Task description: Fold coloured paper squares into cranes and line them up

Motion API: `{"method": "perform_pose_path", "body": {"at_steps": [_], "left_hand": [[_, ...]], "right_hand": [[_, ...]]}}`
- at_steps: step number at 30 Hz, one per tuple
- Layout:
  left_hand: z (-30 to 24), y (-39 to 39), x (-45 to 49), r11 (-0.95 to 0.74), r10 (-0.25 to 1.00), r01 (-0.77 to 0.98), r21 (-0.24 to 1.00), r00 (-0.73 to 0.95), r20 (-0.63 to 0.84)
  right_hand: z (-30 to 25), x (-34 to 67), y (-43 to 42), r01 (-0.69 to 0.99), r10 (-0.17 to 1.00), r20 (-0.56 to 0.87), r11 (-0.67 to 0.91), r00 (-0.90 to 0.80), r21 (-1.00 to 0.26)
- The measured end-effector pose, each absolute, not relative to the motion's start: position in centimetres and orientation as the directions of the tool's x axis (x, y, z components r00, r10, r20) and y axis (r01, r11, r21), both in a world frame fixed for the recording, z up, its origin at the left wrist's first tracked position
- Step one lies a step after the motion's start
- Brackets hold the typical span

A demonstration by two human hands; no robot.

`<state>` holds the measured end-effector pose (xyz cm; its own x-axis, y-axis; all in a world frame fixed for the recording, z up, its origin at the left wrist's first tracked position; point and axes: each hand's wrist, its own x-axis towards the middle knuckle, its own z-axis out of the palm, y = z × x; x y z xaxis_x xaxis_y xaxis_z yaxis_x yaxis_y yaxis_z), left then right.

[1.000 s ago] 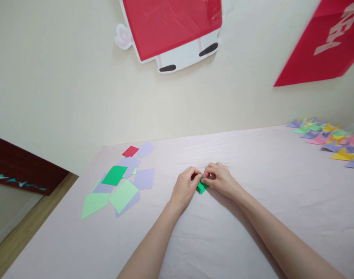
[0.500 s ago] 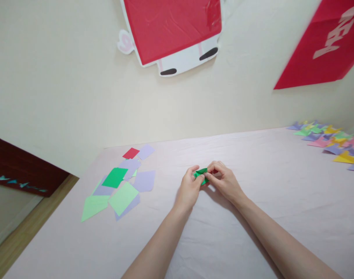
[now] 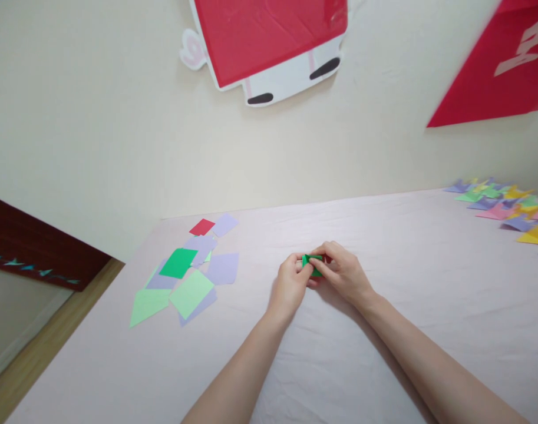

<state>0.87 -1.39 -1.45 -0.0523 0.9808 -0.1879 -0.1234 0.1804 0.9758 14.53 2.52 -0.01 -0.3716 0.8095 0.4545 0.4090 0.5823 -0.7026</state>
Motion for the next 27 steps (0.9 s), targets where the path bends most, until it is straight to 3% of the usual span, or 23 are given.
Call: {"method": "perform_pose_path", "body": {"at_steps": [4,7,11,20,27], "left_hand": [[-1.8,-1.8,0.7,0.119,0.990,0.067,0.991,-0.078,-0.114],[-1.7,-1.7,0.7,0.135,0.990,0.001,0.991,-0.031,-0.135],[-1.3,-1.3,0.7,0.178,0.984,-0.103,0.979,0.041,-0.175],[-0.1,-1.3,0.0,0.227,0.972,-0.245,0.943,0.124,-0.202],[-2.0,-1.5,0.2,0.136,0.989,-0.062,0.989,-0.046,-0.139]], "right_hand": [[0.2,14.4,2.4,0.476,0.762,0.457,0.645,-0.459,-0.598],[0.1,14.5,2.3,0.484,0.756,0.460,0.653,-0.466,-0.583],[0.1,14.7,2.3,0.395,0.760,0.486,0.643,-0.432,-0.656],[0.1,14.5,2.6,0.279,0.860,0.352,0.464,-0.370,-0.841],[-0.5,14.5,2.7,0.212,0.914,0.253,0.328,-0.317,-0.921]]}}
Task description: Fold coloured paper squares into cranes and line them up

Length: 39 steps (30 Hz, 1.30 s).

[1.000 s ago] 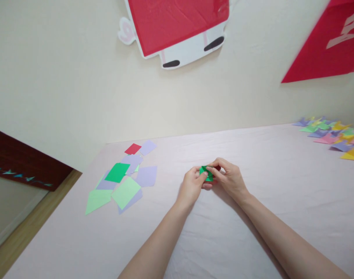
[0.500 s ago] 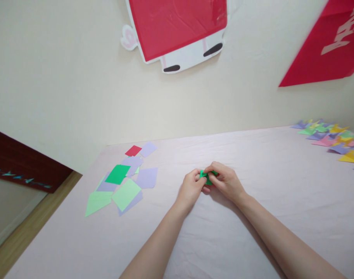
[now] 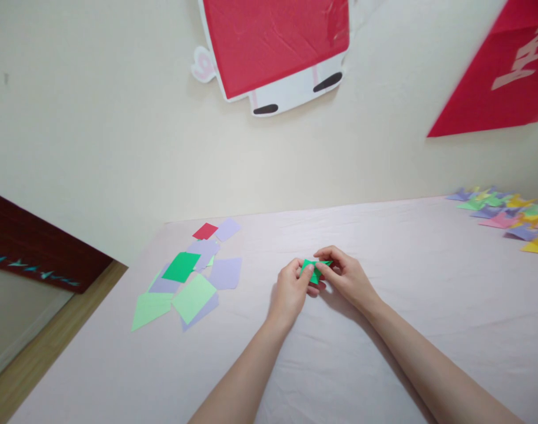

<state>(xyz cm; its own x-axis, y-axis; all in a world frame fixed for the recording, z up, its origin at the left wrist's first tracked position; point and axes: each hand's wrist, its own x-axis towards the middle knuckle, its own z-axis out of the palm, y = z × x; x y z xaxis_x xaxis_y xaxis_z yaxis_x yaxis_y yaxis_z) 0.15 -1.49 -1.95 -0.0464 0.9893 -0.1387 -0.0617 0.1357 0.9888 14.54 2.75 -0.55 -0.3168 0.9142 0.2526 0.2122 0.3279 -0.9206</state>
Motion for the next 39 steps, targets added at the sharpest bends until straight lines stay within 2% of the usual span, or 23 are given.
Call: {"method": "perform_pose_path", "body": {"at_steps": [4,8,19,26,39], "left_hand": [[-2.1,-1.7,0.2,0.106,0.984,0.031,0.994,-0.147,-0.100],[-1.7,-1.7,0.3,0.103,0.986,0.031,0.994,-0.133,-0.098],[-1.2,-1.8,0.4,0.083,0.983,-0.071,0.994,-0.156,-0.093],[-0.1,-1.7,1.0,0.089,0.989,-0.212,0.973,-0.096,-0.111],[0.1,-2.1,1.4,0.061,0.985,-0.231,0.971,-0.140,-0.096]], "right_hand": [[-0.8,14.7,3.0,0.139,0.933,0.207,0.255,-0.294,-0.957],[-0.7,14.7,3.1,0.075,0.932,0.158,0.193,-0.327,-0.978],[-0.4,14.8,3.2,0.040,0.946,0.132,0.151,-0.295,-0.988],[-0.6,14.8,3.4,0.014,0.959,0.106,0.113,-0.262,-0.993],[-0.3,14.5,3.3,0.013,0.953,0.116,0.125,-0.279,-0.992]]}}
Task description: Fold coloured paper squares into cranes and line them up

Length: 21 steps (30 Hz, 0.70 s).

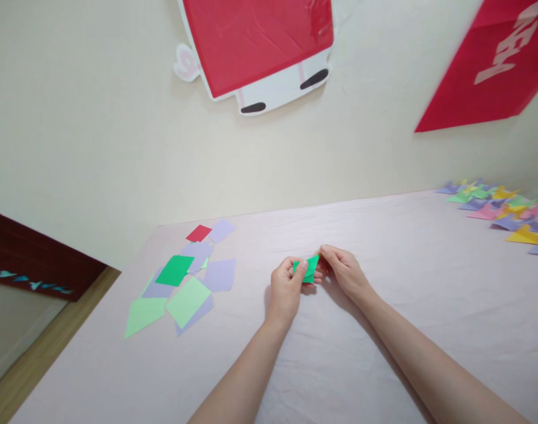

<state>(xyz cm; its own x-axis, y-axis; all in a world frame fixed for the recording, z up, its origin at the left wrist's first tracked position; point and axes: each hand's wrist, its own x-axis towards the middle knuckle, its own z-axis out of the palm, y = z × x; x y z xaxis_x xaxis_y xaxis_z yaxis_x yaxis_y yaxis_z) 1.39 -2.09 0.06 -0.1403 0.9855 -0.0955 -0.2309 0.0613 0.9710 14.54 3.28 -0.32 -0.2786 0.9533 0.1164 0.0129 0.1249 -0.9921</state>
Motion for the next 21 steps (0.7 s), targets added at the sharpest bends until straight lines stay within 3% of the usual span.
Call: {"method": "perform_pose_path", "body": {"at_steps": [5,11,17,21], "left_hand": [[-0.1,-2.2,1.1,0.032,0.987,-0.135,0.990,-0.152,-0.053],[-0.6,-2.4,1.2,-0.002,0.989,-0.053,0.999,-0.147,-0.006],[-1.2,-2.0,1.0,0.026,0.999,-0.150,0.988,-0.032,-0.031],[-1.4,-1.7,0.8,0.043,0.999,-0.065,0.997,-0.002,-0.043]], "right_hand": [[-0.2,14.3,2.9,-0.038,0.907,0.095,0.087,-0.410,-0.995],[-0.2,14.4,2.9,-0.038,0.931,0.033,0.021,-0.364,-0.999],[-0.1,14.9,3.3,-0.055,0.940,-0.004,-0.024,-0.342,-0.998],[-0.1,15.1,3.3,-0.071,0.937,-0.035,-0.064,-0.348,-0.995]]}}
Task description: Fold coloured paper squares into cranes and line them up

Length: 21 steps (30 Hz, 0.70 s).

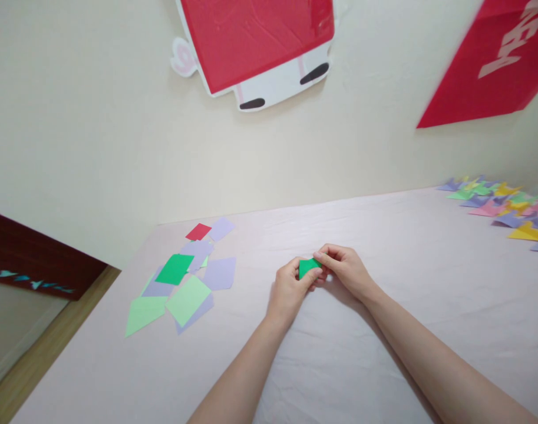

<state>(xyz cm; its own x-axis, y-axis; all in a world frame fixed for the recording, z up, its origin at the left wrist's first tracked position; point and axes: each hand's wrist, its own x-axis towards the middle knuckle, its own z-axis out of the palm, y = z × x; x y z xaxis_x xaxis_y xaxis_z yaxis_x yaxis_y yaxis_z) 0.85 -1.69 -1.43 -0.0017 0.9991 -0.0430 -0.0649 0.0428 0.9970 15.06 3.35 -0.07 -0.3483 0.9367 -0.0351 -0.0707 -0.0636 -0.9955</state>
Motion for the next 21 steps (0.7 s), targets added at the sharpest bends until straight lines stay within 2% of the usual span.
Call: {"method": "perform_pose_path", "body": {"at_steps": [3,8,15,21], "left_hand": [[-1.5,-1.6,0.8,0.051,0.999,-0.064,0.997,0.009,-0.050],[-0.8,-1.6,0.4,0.084,0.987,-0.200,0.976,0.153,-0.053],[0.9,-1.7,-0.5,0.161,0.943,-0.247,0.955,0.323,-0.076],[1.7,-1.8,-0.6,0.182,0.921,-0.234,0.955,0.382,-0.082]], "right_hand": [[-0.1,14.9,3.4,-0.054,0.943,-0.035,-0.056,-0.332,-0.997],[-0.2,15.0,3.6,-0.050,0.950,-0.054,-0.072,-0.307,-0.996],[0.2,16.0,4.4,-0.092,0.876,-0.159,-0.224,-0.456,-0.970],[0.4,16.1,4.4,-0.099,0.854,-0.177,-0.256,-0.490,-0.961]]}}
